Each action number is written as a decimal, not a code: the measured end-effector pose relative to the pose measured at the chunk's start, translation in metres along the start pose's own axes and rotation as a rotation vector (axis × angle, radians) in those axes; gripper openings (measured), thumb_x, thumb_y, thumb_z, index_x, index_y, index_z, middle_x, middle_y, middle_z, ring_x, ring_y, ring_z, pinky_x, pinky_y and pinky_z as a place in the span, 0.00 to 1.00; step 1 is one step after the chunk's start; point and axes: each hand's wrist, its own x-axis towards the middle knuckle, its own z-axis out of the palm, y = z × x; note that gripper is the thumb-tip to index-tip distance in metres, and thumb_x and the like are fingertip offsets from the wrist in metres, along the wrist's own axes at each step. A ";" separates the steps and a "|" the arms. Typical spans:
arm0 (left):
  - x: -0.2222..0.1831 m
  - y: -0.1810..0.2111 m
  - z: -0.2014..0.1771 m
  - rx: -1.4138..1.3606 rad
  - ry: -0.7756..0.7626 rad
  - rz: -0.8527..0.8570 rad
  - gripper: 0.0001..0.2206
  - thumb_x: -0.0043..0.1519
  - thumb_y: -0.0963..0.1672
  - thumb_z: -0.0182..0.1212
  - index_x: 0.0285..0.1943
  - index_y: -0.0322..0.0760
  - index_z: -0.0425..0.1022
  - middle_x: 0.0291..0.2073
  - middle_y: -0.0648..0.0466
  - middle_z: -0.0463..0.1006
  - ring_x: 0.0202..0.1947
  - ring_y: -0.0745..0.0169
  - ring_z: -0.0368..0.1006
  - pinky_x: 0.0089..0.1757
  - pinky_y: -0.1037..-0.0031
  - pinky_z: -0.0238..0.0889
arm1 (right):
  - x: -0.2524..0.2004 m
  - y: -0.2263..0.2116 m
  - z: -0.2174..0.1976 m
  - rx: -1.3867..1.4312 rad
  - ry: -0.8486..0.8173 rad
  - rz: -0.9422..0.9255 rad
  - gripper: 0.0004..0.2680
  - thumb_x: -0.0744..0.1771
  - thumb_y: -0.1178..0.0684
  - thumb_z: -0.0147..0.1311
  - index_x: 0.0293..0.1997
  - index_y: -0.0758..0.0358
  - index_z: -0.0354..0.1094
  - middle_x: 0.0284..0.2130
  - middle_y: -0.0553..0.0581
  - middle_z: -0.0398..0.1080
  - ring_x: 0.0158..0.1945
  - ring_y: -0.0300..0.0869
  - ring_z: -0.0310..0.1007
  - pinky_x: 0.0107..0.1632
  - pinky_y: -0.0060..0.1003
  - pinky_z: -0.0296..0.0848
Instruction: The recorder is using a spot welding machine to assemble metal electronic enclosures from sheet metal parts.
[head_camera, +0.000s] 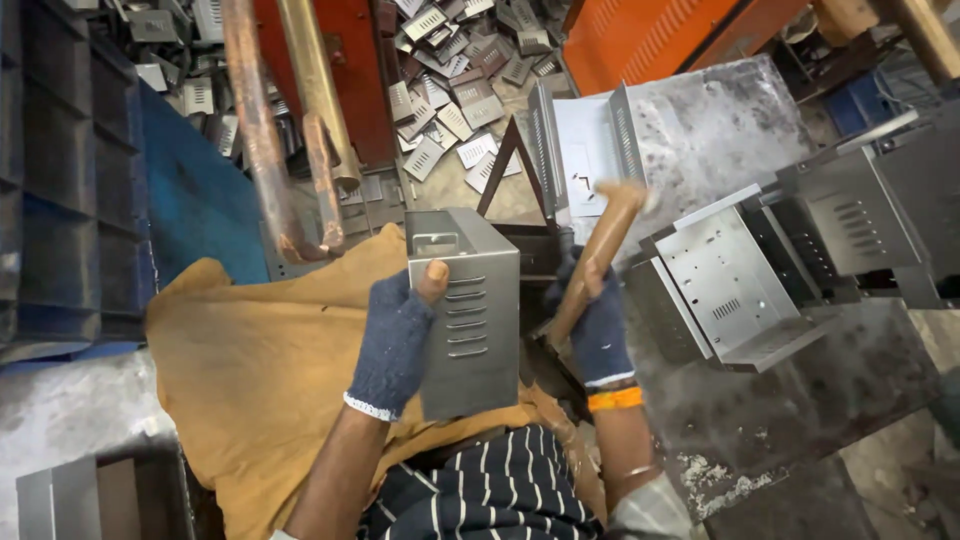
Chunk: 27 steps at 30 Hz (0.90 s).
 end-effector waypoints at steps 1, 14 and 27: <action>0.000 0.004 0.001 0.000 -0.006 -0.001 0.25 0.66 0.55 0.56 0.44 0.26 0.81 0.31 0.56 0.79 0.33 0.74 0.70 0.35 0.74 0.69 | -0.014 -0.013 0.018 0.001 0.005 -0.003 0.14 0.68 0.45 0.56 0.54 0.63 0.68 0.33 0.49 0.69 0.32 0.37 0.69 0.33 0.32 0.71; -0.003 0.008 0.008 -0.174 -0.027 -0.050 0.20 0.65 0.52 0.59 0.47 0.26 0.79 0.33 0.55 0.81 0.32 0.71 0.74 0.35 0.74 0.72 | -0.131 -0.141 0.124 -1.315 -0.173 -1.119 0.18 0.66 0.52 0.67 0.62 0.57 0.67 0.46 0.60 0.78 0.45 0.45 0.82 0.46 0.39 0.80; -0.006 0.008 0.002 -0.136 0.011 -0.048 0.20 0.66 0.52 0.58 0.46 0.27 0.79 0.32 0.57 0.79 0.31 0.73 0.71 0.34 0.75 0.69 | -0.117 -0.110 0.102 -0.830 -0.034 -0.735 0.14 0.71 0.55 0.58 0.64 0.66 0.68 0.43 0.55 0.75 0.38 0.41 0.71 0.40 0.34 0.72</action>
